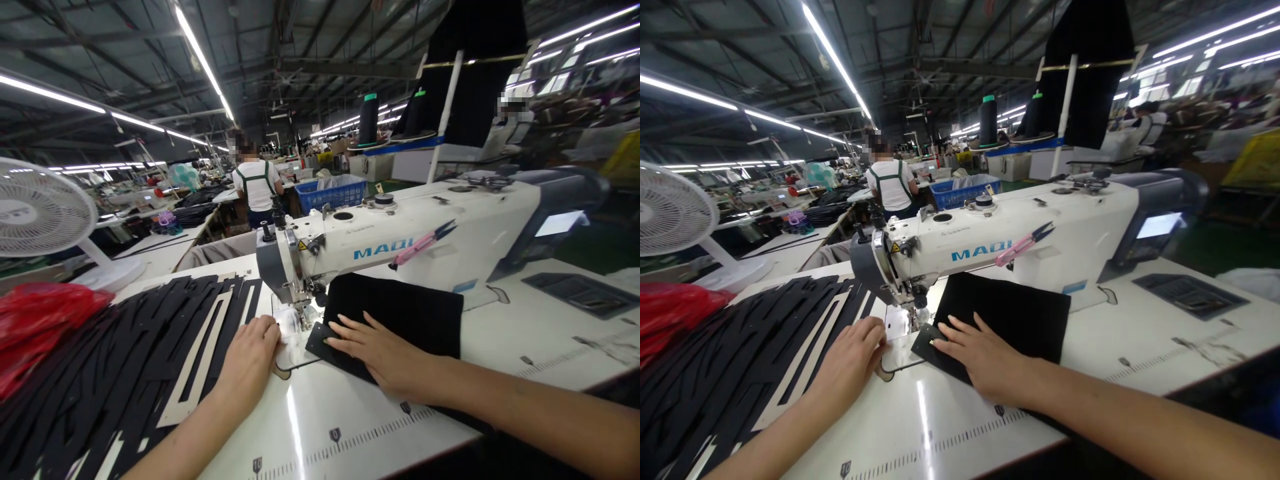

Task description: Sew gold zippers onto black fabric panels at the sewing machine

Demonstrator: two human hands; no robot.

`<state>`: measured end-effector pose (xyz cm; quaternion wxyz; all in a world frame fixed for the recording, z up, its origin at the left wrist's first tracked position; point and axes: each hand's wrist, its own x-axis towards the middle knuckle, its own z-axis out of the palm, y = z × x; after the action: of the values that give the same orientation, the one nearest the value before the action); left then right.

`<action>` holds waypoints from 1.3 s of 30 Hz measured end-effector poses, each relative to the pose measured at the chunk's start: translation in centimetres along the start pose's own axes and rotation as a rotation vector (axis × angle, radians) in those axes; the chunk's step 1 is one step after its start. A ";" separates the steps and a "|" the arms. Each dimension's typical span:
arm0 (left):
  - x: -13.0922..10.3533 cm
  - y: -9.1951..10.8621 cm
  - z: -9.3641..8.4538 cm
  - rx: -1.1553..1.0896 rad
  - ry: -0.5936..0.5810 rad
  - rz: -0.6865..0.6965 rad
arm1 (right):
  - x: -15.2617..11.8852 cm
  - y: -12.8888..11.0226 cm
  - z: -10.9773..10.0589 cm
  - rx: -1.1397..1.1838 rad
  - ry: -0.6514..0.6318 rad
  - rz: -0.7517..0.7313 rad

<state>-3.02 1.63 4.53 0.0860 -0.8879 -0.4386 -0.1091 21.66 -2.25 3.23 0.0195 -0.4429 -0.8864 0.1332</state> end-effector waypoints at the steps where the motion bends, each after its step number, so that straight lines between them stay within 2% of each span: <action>1: -0.3 0.0 -0.1 -0.024 0.026 0.008 | 0.2 -0.2 0.0 -0.005 -0.009 -0.013; 4: -1.2 0.6 -0.1 -0.121 0.064 0.096 | 0.5 0.0 -0.2 -0.005 -0.026 -0.080; 8: -2.2 1.7 0.6 -0.160 0.019 0.319 | 0.8 0.7 -0.4 0.067 -0.021 -0.247; 12: -2.4 2.0 1.1 -0.151 -0.061 0.342 | 1.3 1.0 -0.6 0.128 -0.010 -0.376; 14: -2.2 2.3 1.3 -0.182 -0.061 0.316 | 1.1 1.3 -0.8 0.164 0.033 -0.329; 19: -1.4 3.5 1.9 -0.268 -0.075 0.266 | -0.8 2.6 0.0 0.180 0.167 -0.078; 24: -1.6 3.7 1.9 -0.326 -0.013 0.058 | -1.8 2.6 1.3 0.131 0.253 -0.009; 28: -2.3 3.4 1.0 -0.291 -0.049 -0.010 | -1.1 3.1 1.3 0.049 0.413 0.042; 31: -2.5 2.9 0.3 -0.237 -0.107 -0.018 | 0.5 4.9 0.9 -0.066 0.500 0.059; 33: -2.5 2.2 -0.2 -0.173 -0.113 -0.026 | 2.0 6.5 0.5 -0.171 0.506 0.126; 35: -2.6 1.0 -0.5 -0.086 -0.041 -0.043 | 3.5 8.2 0.2 -0.249 0.483 0.217; 39: -3.9 -0.6 -1.0 0.030 0.243 -0.055 | 5.7 10.0 -0.5 -0.297 0.460 0.300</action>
<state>-5.91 -1.26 4.43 0.1487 -0.8543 -0.4506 -0.2119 26.08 8.04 0.69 0.1347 -0.5851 -0.7934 -0.1003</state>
